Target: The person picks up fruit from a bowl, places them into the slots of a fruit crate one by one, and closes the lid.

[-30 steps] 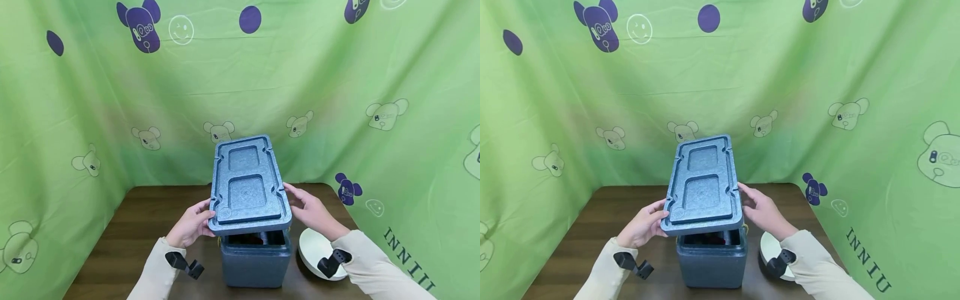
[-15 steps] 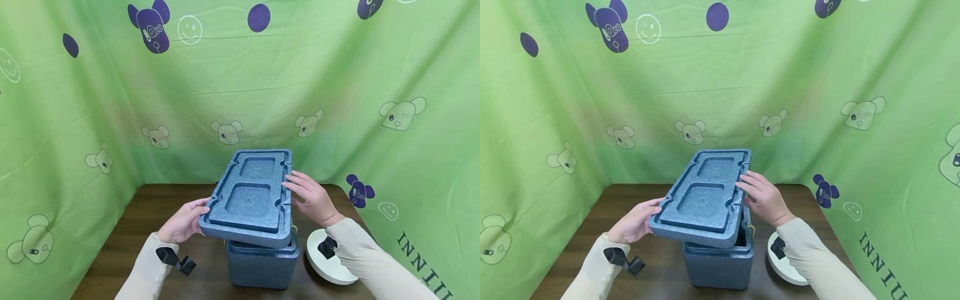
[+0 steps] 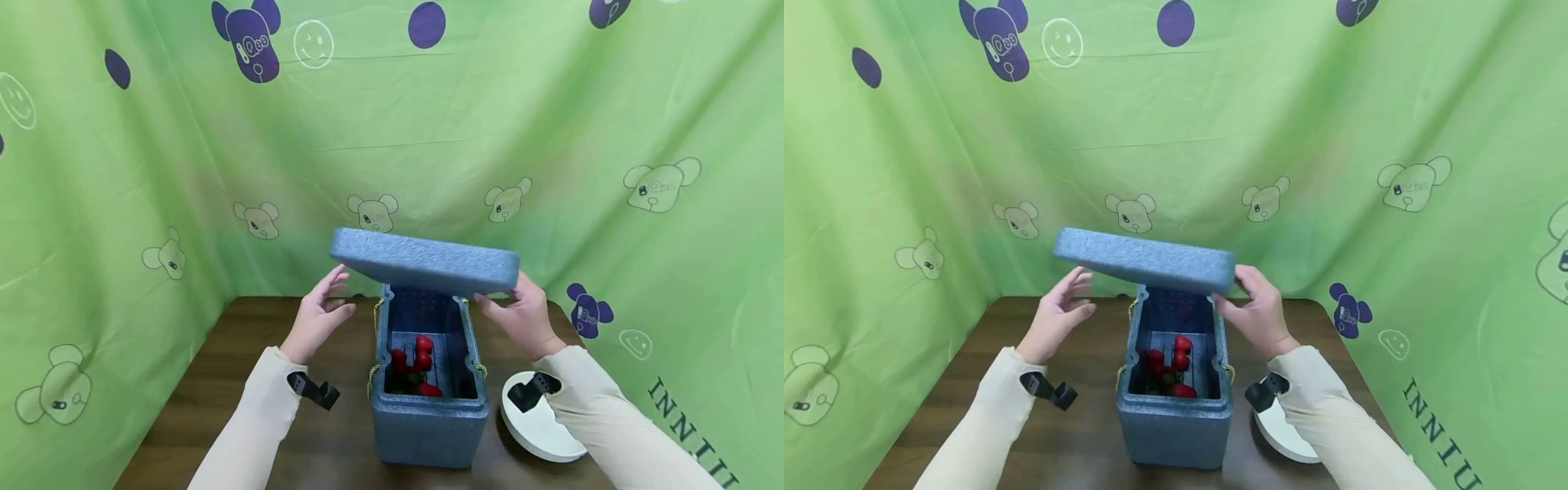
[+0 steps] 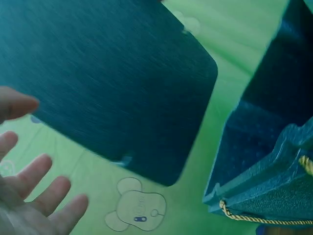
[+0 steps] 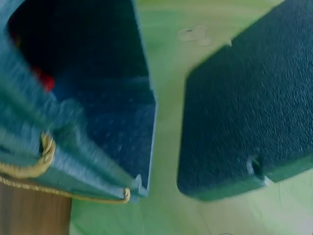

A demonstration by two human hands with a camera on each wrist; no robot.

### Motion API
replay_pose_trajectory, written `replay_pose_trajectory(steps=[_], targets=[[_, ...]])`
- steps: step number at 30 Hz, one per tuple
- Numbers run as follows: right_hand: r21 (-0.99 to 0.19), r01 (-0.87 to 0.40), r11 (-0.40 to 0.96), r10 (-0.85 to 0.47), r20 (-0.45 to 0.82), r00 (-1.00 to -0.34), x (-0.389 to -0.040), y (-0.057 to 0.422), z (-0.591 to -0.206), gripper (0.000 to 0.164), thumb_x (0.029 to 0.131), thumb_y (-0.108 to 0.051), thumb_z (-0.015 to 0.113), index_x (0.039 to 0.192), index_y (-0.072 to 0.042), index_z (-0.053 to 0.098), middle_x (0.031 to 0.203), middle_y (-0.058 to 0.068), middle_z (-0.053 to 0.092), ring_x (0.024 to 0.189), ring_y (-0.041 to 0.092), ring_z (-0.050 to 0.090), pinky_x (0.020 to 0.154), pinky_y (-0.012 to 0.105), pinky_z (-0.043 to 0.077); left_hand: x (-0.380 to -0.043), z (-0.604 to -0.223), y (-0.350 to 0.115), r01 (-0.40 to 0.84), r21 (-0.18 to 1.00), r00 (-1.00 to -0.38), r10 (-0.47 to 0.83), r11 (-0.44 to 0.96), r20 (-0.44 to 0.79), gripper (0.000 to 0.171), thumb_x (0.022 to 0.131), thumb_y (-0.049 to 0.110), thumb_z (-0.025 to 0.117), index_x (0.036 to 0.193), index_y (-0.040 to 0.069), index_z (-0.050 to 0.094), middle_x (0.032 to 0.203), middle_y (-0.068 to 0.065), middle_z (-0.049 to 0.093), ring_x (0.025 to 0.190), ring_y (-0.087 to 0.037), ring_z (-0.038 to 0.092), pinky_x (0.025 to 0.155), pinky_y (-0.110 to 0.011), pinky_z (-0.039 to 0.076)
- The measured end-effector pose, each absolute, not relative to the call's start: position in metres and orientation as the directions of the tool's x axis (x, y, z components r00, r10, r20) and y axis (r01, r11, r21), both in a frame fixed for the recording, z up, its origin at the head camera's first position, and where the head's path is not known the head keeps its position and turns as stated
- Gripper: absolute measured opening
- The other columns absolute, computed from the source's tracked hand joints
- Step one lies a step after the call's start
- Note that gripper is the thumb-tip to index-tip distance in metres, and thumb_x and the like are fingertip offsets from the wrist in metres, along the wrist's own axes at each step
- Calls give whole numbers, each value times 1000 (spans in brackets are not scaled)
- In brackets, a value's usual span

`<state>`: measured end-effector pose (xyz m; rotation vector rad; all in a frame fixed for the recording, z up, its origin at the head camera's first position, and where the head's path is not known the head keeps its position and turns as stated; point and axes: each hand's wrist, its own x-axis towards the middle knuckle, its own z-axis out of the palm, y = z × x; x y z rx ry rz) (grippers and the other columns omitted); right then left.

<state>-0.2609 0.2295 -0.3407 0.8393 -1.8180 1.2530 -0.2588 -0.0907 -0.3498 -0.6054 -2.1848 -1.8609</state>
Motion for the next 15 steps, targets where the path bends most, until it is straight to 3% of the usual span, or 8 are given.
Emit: replay_pose_trajectory(steps=[3, 9, 12, 15], targets=[[-583, -785, 207, -70, 792, -606, -255, 227, -336, 53, 70, 23, 64, 104, -17, 67, 99, -16, 64, 93, -3, 62, 73, 12, 50, -268, -347, -87, 441, 885, -893, 175, 148, 415, 72, 84, 1, 67, 147, 1, 34, 142, -19, 45, 131, -33, 41, 108, -47, 33], [-642, -758, 117, -117, 748, -653, -250, 225, -336, 65, 71, 26, 61, 105, -29, 66, 101, -11, 63, 97, 0, 62, 80, 16, 50, -276, -347, -84, 455, 883, -887, 140, 113, 439, 52, 78, 3, 71, 127, -2, 55, 127, -19, 57, 125, -31, 47, 103, -53, 35], [-656, -745, 121, -111, 737, -667, -248, 227, -335, 64, 71, 26, 61, 105, -29, 65, 101, -11, 64, 97, 1, 62, 82, 17, 50, -278, -346, -82, 482, 875, -870, 140, 35, 474, 46, 77, -1, 70, 121, -7, 58, 120, -16, 62, 120, -28, 52, 102, -50, 38], [-683, -718, 133, -87, 713, -695, -246, 228, -331, 62, 74, 23, 62, 104, -31, 65, 99, -13, 65, 96, 0, 63, 82, 17, 50, -279, -344, -78, 490, 870, -861, 133, -47, 492, 44, 77, -5, 69, 120, -12, 58, 109, -5, 68, 110, -19, 59, 100, -38, 43]])
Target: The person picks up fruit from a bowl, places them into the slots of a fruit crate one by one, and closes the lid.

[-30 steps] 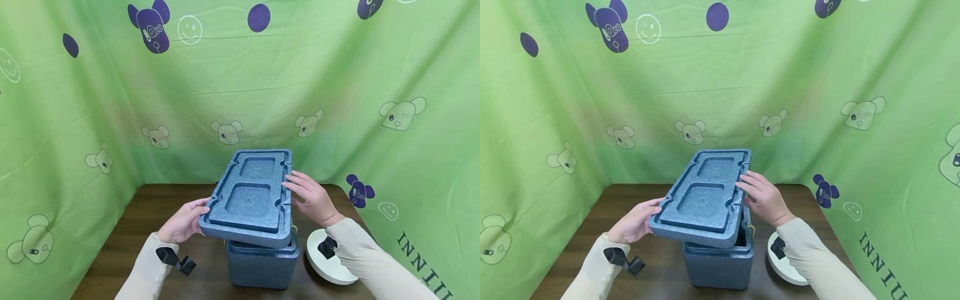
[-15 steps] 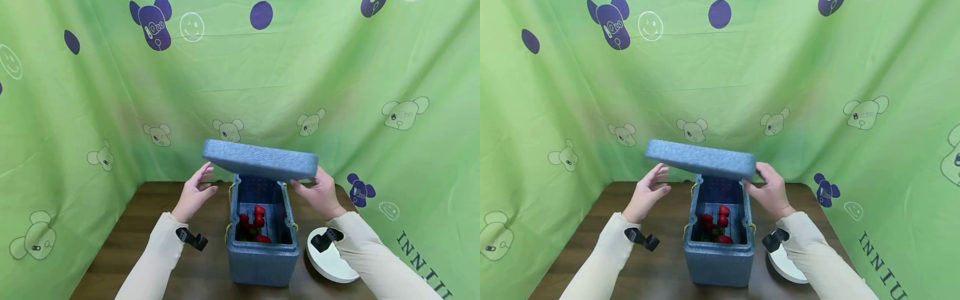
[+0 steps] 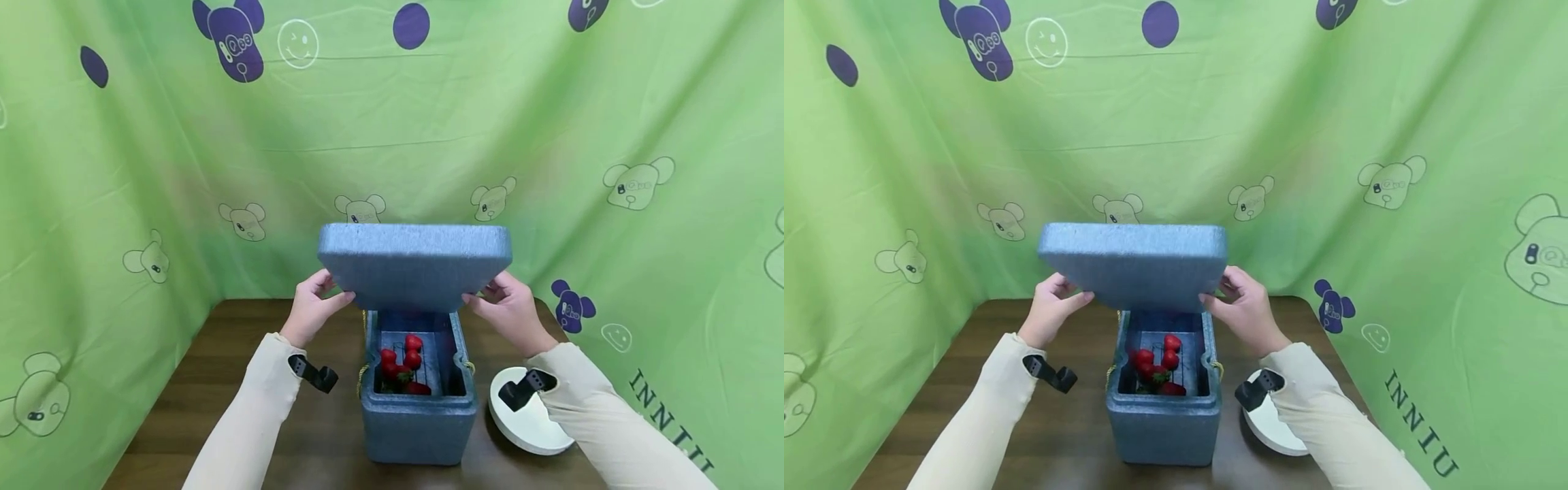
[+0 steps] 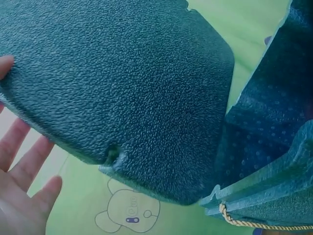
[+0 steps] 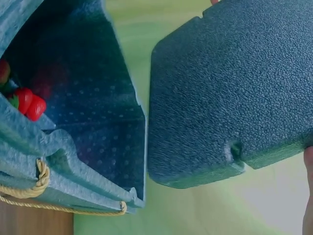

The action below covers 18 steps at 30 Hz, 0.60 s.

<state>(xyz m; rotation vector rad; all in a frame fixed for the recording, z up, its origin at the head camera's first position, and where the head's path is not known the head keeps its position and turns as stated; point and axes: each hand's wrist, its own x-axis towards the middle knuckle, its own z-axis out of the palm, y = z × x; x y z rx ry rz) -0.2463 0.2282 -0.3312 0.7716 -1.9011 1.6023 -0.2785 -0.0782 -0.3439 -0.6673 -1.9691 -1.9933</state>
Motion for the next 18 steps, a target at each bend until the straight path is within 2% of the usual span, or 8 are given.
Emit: replay_pose_trajectory(steps=[4, 7, 11, 15, 18], targets=[[-716, -684, 141, -57, 683, -728, -244, 229, -324, 57, 76, 20, 63, 109, -26, 66, 96, -15, 68, 93, -1, 65, 78, 16, 52, -280, -341, -73, 503, 855, -853, 85, -124, 514, 44, 77, -11, 66, 120, -17, 56, 93, 11, 69, 92, -6, 65, 83, -23, 50], [-717, -673, 183, -49, 677, -734, -243, 230, -319, 49, 78, 18, 64, 119, -9, 65, 96, -18, 67, 91, -1, 64, 75, 15, 52, -278, -337, -70, 529, 835, -842, 31, -151, 539, 45, 78, -13, 66, 121, -19, 54, 89, 11, 69, 84, -3, 64, 75, -19, 52], [-719, -653, 240, -30, 667, -745, -239, 231, -313, 45, 80, 14, 65, 124, 12, 56, 91, -20, 67, 86, -2, 63, 71, 13, 51, -275, -334, -67, 549, 822, -832, 1, -152, 555, 46, 79, -8, 70, 121, -17, 55, 90, 10, 69, 82, -3, 65, 74, -18, 52], [-735, -632, 246, 3, 652, -758, -238, 233, -311, 44, 79, 14, 65, 122, 15, 56, 84, -19, 66, 80, -2, 61, 68, 12, 49, -274, -334, -66, 564, 814, -820, 20, -141, 572, 50, 79, 2, 76, 120, -17, 56, 89, 10, 69, 79, -3, 65, 73, -18, 52], [-755, -599, 267, 29, 628, -778, -238, 234, -312, 44, 79, 14, 65, 122, 17, 55, 81, -21, 63, 78, -4, 59, 66, 11, 47, -274, -336, -65, 553, 823, -828, 28, -130, 561, 46, 80, -1, 74, 119, -18, 56, 87, 10, 68, 76, -3, 64, 70, -18, 52]])
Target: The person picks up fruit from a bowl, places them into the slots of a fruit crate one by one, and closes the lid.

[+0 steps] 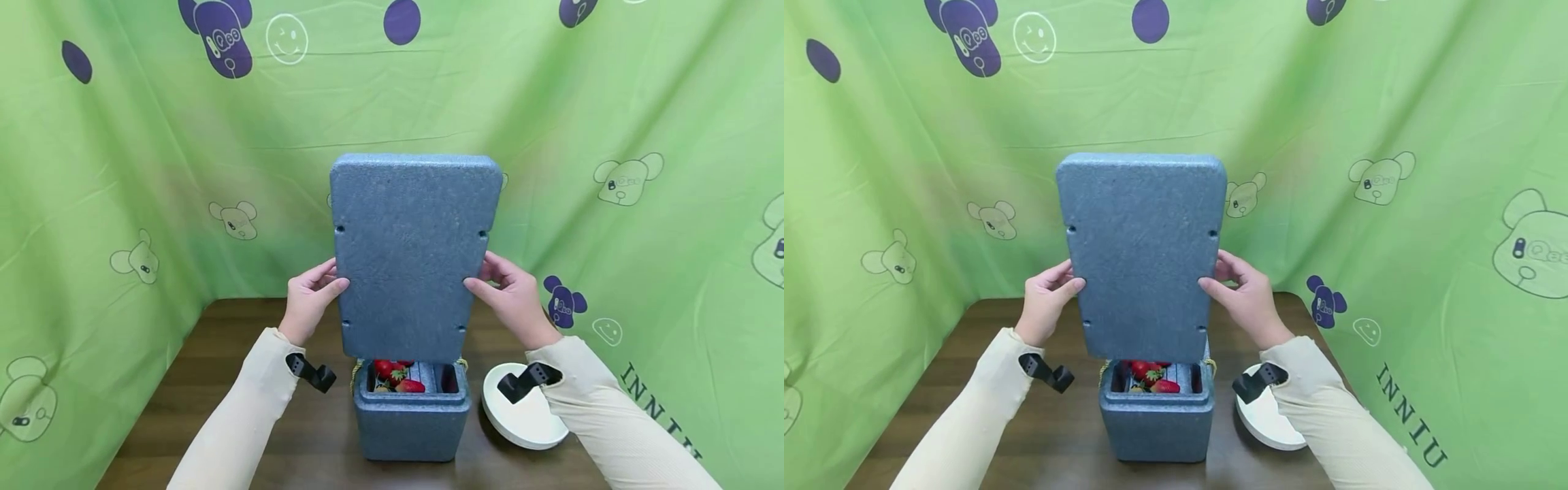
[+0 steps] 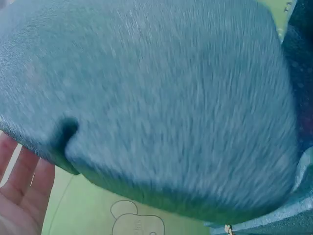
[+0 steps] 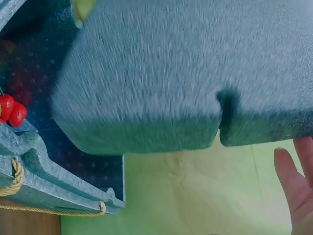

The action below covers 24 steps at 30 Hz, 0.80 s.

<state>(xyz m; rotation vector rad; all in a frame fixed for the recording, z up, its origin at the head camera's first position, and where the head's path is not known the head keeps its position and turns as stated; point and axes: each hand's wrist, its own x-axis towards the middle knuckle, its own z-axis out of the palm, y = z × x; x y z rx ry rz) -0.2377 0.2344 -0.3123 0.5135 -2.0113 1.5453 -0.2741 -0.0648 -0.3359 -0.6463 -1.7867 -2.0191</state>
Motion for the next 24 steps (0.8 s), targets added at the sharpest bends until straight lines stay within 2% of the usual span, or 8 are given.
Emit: replay_pose_trajectory(steps=[5, 11, 20, 24], targets=[[-819, -504, 275, 69, 539, -839, -237, 237, -315, 44, 82, 10, 64, 123, 19, 51, 81, -22, 59, 77, -4, 55, 68, 11, 45, -273, -340, -62, 488, 867, -869, 41, -97, 494, 40, 82, -9, 65, 119, -19, 55, 84, 6, 66, 69, -2, 60, 64, -20, 52], [-930, -365, 44, 87, 368, -926, -241, 236, -320, 45, 90, 4, 59, 132, 15, 45, 83, -10, 59, 76, 3, 54, 63, 17, 50, -272, -349, -59, 368, 919, -912, 140, -139, 386, 44, 86, -8, 62, 126, -20, 49, 86, 1, 64, 71, -4, 60, 59, -22, 53], [-952, -305, -30, 87, 302, -950, -239, 240, -328, 49, 91, 1, 59, 134, 16, 41, 82, -9, 57, 73, 2, 53, 59, 16, 48, -272, -353, -57, 286, 949, -935, 179, -130, 306, 45, 87, -5, 60, 129, -19, 47, 90, 0, 63, 74, -5, 60, 59, -24, 53], [-957, -289, 34, 68, 291, -954, -238, 243, -326, 50, 92, -2, 58, 134, 18, 39, 84, -13, 59, 75, 0, 55, 60, 17, 49, -272, -350, -56, 269, 955, -938, 190, -124, 288, 45, 88, -2, 59, 130, -17, 48, 95, -3, 65, 73, -5, 61, 58, -24, 53]])
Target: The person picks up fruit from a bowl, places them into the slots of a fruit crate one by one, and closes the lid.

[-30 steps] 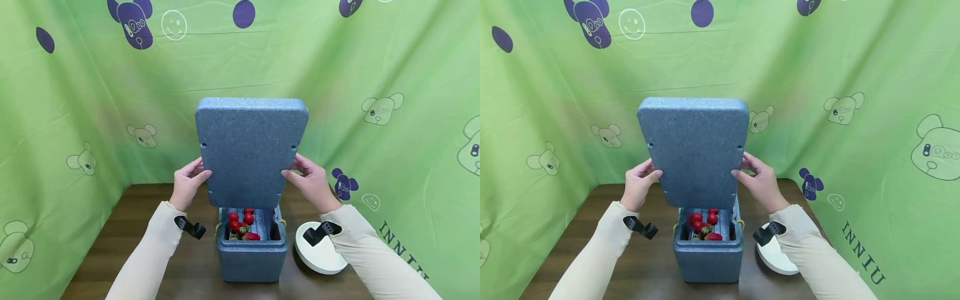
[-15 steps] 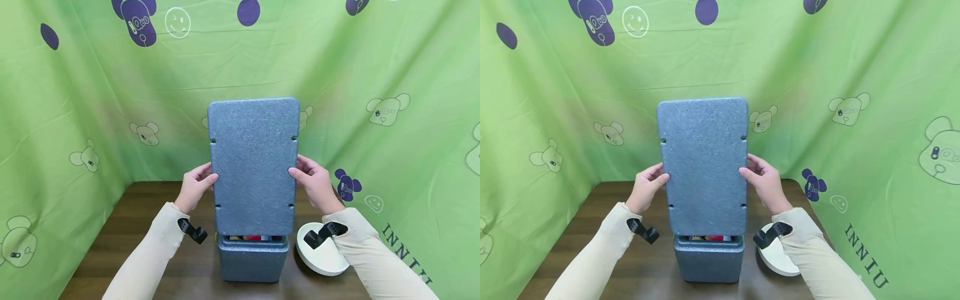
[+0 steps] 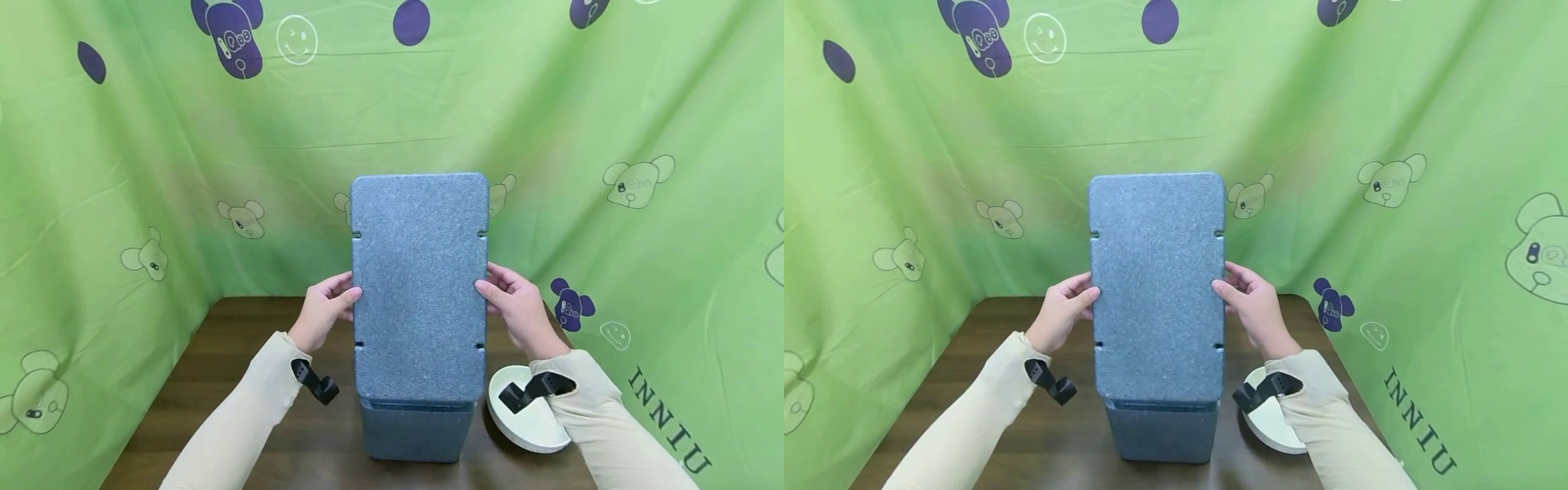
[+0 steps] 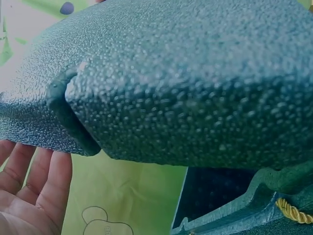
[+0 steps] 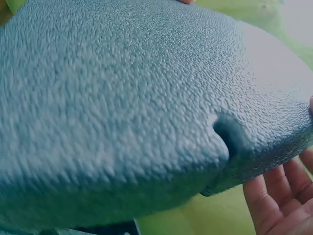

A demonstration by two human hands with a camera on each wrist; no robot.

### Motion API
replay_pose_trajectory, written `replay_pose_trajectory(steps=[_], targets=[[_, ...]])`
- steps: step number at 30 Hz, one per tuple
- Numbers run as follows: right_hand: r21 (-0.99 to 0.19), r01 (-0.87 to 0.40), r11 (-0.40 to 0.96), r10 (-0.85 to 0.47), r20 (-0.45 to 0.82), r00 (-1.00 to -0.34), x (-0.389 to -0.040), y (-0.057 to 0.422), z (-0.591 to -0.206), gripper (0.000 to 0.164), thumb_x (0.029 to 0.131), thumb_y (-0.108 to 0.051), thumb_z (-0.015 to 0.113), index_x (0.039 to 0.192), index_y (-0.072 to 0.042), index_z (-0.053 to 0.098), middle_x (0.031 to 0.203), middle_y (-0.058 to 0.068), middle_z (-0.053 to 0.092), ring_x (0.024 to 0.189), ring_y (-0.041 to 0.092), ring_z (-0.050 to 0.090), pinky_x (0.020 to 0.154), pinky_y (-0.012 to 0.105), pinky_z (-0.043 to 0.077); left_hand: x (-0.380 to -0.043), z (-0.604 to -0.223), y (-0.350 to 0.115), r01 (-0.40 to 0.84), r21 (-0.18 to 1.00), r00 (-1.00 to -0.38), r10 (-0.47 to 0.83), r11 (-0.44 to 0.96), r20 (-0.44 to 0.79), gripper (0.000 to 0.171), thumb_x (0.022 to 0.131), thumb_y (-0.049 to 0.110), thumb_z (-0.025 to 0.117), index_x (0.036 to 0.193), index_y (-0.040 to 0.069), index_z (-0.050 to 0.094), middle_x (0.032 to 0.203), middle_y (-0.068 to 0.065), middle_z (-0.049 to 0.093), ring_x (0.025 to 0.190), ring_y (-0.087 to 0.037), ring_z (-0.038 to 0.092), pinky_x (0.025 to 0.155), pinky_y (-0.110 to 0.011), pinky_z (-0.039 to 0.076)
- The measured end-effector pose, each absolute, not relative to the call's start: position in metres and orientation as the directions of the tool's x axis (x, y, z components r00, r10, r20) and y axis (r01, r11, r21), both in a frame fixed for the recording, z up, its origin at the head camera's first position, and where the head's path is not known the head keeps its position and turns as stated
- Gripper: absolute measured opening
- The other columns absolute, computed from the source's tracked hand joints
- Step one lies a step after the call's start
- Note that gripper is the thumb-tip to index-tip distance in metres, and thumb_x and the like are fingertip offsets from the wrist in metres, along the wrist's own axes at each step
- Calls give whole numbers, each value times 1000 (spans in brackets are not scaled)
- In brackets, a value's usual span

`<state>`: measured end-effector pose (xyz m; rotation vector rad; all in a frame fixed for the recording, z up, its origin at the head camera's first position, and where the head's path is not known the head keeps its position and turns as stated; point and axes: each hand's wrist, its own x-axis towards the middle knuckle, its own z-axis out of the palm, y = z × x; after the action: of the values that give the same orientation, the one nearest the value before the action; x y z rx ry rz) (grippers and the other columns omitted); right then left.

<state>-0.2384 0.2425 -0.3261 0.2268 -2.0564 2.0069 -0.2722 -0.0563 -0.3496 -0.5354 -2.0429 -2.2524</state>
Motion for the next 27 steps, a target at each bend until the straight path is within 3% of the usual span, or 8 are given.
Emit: replay_pose_trajectory(steps=[2, 5, 8, 11, 14, 19, 23, 27], targets=[[-960, -268, 87, 48, 272, -961, -239, 245, -326, 53, 93, -5, 58, 136, 17, 37, 91, -11, 60, 79, -2, 57, 63, 18, 51, -273, -349, -56, 252, 960, -942, 195, -121, 272, 45, 89, -1, 58, 130, -16, 48, 98, -5, 66, 72, -6, 61, 57, -24, 53], [-956, -237, 174, -51, 231, -972, -239, 252, -328, 62, 94, -10, 59, 144, 11, 29, 114, 10, 62, 94, 5, 59, 71, 22, 53, -276, -350, -55, 194, 971, -954, 204, -142, 220, 45, 91, 0, 56, 132, -15, 46, 99, -5, 65, 71, -7, 62, 59, -24, 53], [-940, -250, 234, -225, 198, -954, -240, 261, -334, 82, 90, -8, 61, 151, 3, 7, 142, 32, 36, 122, 29, 50, 82, 22, 50, -282, -354, -51, 117, 978, -959, 237, -170, 156, 46, 95, 4, 52, 136, -14, 42, 100, -4, 64, 70, -8, 62, 64, -25, 54], [-945, -252, 210, -369, 162, -915, -241, 267, -344, 103, 85, -3, 65, 150, -4, -14, 150, 37, 12, 132, 45, 31, 85, 22, 49, -286, -356, -47, 59, 983, -962, 252, -176, 102, 47, 97, 7, 52, 139, -11, 40, 101, -3, 62, 69, -9, 63, 67, -27, 55], [-965, -208, 162, -411, 125, -903, -242, 267, -352, 111, 83, -3, 68, 149, -8, -22, 151, 37, 8, 125, 35, 42, 75, 28, 53, -288, -358, -44, 39, 988, -969, 234, -152, 74, 47, 97, 9, 53, 139, -10, 42, 100, -5, 63, 66, -8, 62, 66, -26, 54], [-981, -141, 136, -357, 84, -930, -242, 265, -363, 107, 85, -4, 68, 151, -9, -15, 143, 42, 24, 97, 8, 58, 65, 33, 54, -286, -362, -44, 44, 992, -968, 240, -122, 72, 51, 97, 10, 53, 145, 0, 38, 114, -15, 63, 70, -9, 64, 67, -28, 55], [-986, -113, 122, -335, 67, -940, -243, 263, -369, 101, 87, -5, 66, 152, -8, -10, 140, 44, 27, 93, 7, 60, 71, 31, 55, -285, -366, -52, 64, 996, -913, 399, -56, 81, 74, 94, 3, 56, 154, 13, 14, 148, -20, 37, 99, -19, 62, 71, -31, 55], [-991, -94, 93, -324, 60, -944, -243, 264, -377, 95, 89, -1, 62, 152, -7, -8, 140, 44, 26, 91, 7, 61, 73, 31, 55, -282, -367, -59, 74, 996, -846, 532, 43, 40, 95, 87, -4, 62, 155, 17, -1, 156, -24, 14, 119, -38, 52, 66, -34, 56]])
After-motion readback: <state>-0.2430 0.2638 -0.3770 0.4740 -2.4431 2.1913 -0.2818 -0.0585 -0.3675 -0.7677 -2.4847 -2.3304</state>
